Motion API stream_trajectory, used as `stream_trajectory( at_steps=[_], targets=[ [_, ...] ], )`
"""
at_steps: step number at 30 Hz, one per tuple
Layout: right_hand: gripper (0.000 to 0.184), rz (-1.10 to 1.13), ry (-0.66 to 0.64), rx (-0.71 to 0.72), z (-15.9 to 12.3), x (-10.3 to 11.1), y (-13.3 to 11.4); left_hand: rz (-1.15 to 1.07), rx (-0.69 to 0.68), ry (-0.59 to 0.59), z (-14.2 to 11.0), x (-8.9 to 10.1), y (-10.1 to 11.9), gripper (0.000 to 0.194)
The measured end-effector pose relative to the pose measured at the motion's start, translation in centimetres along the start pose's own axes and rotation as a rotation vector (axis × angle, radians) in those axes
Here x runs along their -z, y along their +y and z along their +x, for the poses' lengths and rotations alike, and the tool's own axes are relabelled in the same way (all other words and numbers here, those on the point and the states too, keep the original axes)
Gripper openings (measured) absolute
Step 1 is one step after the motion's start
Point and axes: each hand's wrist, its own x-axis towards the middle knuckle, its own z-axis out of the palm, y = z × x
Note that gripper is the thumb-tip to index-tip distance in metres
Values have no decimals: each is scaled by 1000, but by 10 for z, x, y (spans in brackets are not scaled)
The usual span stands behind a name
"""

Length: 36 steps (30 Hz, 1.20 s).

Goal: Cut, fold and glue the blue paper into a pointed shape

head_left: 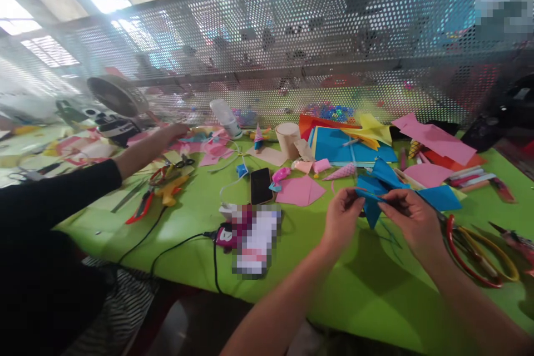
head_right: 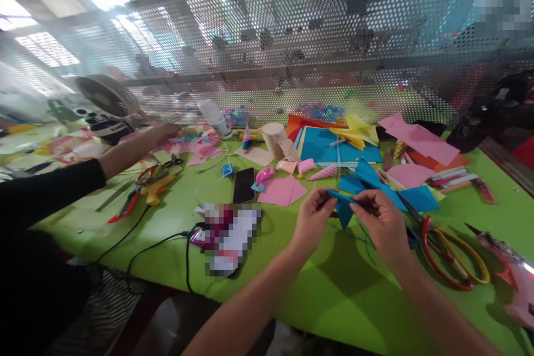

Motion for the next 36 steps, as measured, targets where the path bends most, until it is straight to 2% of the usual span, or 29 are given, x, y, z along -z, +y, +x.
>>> stream_trajectory(
  at_steps=[3,6,12,15,17,20,22,25,28,33,36],
  targets=[
    [38,44,-63,-49,2,3,-1,60,-20,14,1,2,0,23],
    [38,-6,-120,-84,4,5,-2,140,-54,-13,-1,3,1,17],
    [48,-119,-162,-96,6,6,-4,321,-131,-58,1,6,-5,19],
    [44,-164,-115,-69,4,7,-5,340,-73,-87,2,7,-8,24],
    [38,-151,-54,-56,2,7,-5,353,-25,-149,0,6,-7,30],
    [32,-26,47,-70,1,7,-3,496,5,-287,-8,3,-1,28],
    [32,104,92,-100,2,6,-1,643,-5,-330,-13,0,3,25],
    [32,297,102,-163,3,4,0,765,-50,-303,-17,-2,7,33],
    [35,416,72,-229,5,4,0,821,-102,-254,-15,-2,10,31],
    [35,373,-8,-238,9,10,-1,921,-127,-254,-10,2,15,27],
    [35,319,6,-221,11,13,0,981,-120,-275,-9,4,18,28]
  ],
)
